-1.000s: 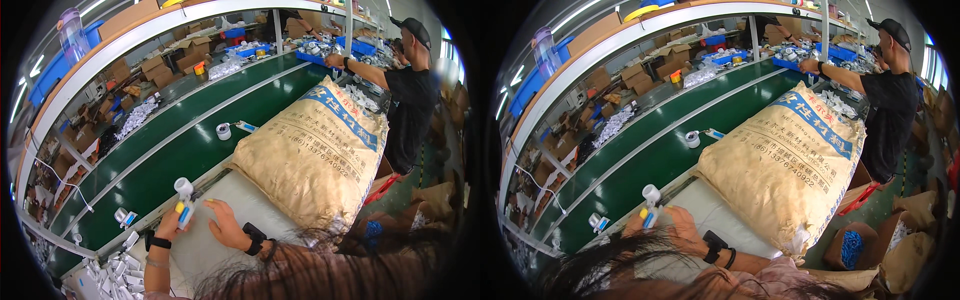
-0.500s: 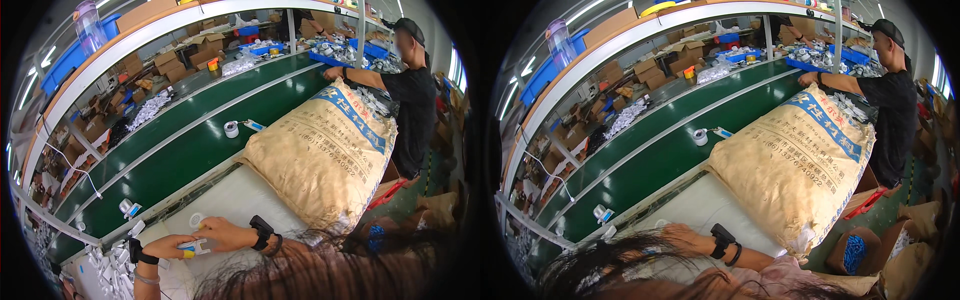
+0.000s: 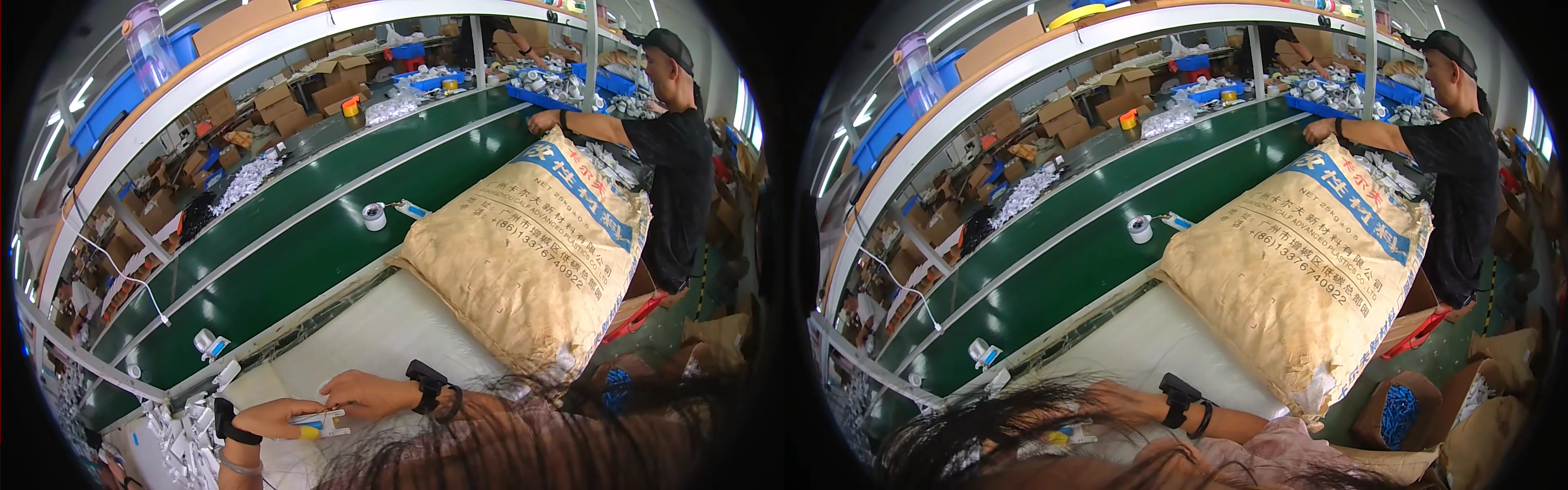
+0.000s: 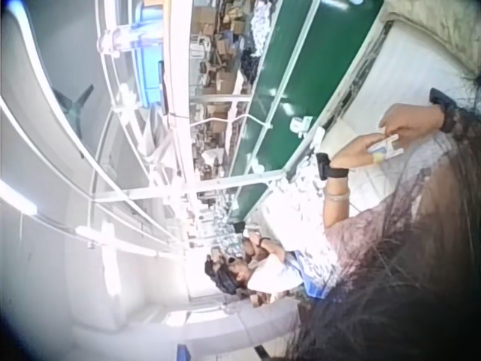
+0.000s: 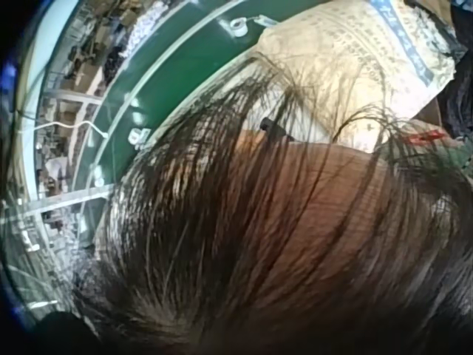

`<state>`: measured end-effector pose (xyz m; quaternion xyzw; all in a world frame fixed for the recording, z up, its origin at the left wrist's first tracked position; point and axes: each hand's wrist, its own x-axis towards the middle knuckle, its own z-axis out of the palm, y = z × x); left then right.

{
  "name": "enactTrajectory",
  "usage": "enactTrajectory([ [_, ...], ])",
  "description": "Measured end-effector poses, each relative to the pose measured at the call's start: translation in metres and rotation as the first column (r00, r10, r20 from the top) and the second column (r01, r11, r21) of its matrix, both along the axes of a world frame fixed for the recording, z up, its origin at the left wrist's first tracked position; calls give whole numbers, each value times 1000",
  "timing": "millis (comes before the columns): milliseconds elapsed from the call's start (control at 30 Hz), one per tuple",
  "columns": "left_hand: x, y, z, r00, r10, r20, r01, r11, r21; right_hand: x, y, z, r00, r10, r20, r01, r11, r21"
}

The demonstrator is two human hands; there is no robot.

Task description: The recorder is assembling small electronic components by attaching plastic parts and applying adhesive labels at a factory workbench.

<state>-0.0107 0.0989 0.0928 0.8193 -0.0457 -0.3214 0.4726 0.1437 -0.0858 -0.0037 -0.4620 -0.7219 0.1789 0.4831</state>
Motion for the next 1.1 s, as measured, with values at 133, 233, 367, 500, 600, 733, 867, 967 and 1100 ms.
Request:
enactTrajectory([
  [133,-3,-2,-7,967,157,-200,-179,979,-93,1,3,-7,982,-20,-187,35,996,79],
  [233,-7,1,-14,986,84,-145,-110,977,-184,1,-1,-2,995,-60,-74,70,987,143],
  [367,5,-20,14,977,98,-190,-52,971,233,2,-11,16,998,-61,13,59,992,113],
  [500,2,-20,-8,955,237,181,-297,786,542,-2,-11,17,997,-37,-71,44,993,110],
  [600,3,-25,-29,702,644,303,-661,748,-59,-2,-7,10,967,74,-244,-79,997,-8],
  [733,5,-19,-36,663,739,121,-674,659,-334,-5,-5,-6,775,121,-620,-241,964,-112],
  [867,7,-26,-14,726,687,27,-633,683,-364,5,-13,14,812,145,-565,-311,927,-209],
  [967,3,-27,0,770,635,-63,-596,681,-426,5,-22,34,897,-47,-440,-124,927,-353],
  [1100,0,-12,-39,739,672,50,-619,707,-341,4,-13,20,936,-274,-221,283,959,6],
])
